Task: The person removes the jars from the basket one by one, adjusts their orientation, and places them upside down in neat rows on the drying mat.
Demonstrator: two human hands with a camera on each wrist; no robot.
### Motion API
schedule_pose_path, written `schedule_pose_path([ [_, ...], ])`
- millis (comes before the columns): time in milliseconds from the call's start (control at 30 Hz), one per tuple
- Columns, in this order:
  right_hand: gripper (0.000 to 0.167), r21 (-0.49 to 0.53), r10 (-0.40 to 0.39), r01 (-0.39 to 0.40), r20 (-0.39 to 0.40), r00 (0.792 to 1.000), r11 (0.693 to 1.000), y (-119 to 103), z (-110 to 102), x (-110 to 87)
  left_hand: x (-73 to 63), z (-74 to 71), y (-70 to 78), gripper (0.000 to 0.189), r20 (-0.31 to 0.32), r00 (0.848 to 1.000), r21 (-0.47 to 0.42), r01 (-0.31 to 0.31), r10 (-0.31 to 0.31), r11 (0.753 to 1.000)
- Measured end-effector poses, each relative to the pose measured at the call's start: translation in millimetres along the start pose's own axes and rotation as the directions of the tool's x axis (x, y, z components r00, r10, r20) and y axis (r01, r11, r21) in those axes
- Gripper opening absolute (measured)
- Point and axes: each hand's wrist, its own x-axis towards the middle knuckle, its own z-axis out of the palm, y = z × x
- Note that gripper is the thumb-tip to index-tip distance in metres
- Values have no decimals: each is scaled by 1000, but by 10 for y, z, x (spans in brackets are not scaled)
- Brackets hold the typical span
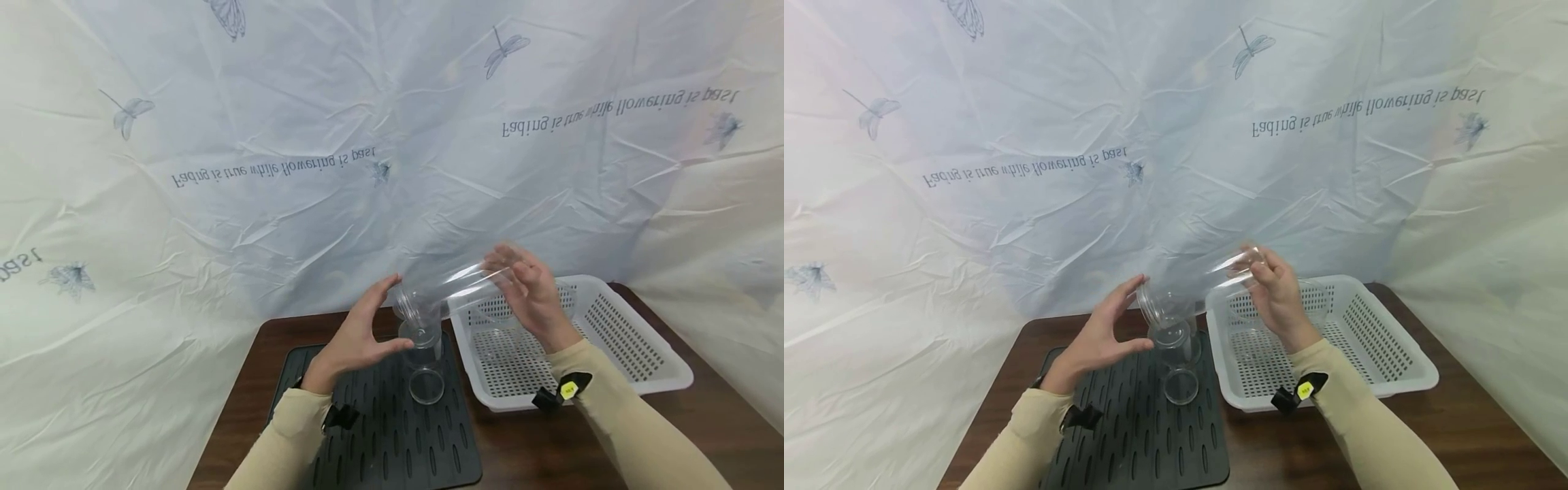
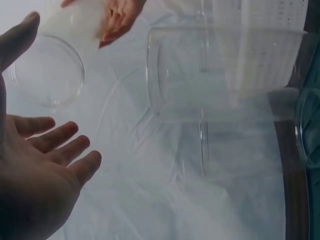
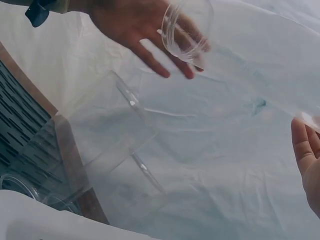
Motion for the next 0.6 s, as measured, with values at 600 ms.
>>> schedule_pose_path([
  [600,44,-126,-65,83,144,987,989,-154,199,19,-218,-111,-305,106,124,979,102,147,-159,984],
])
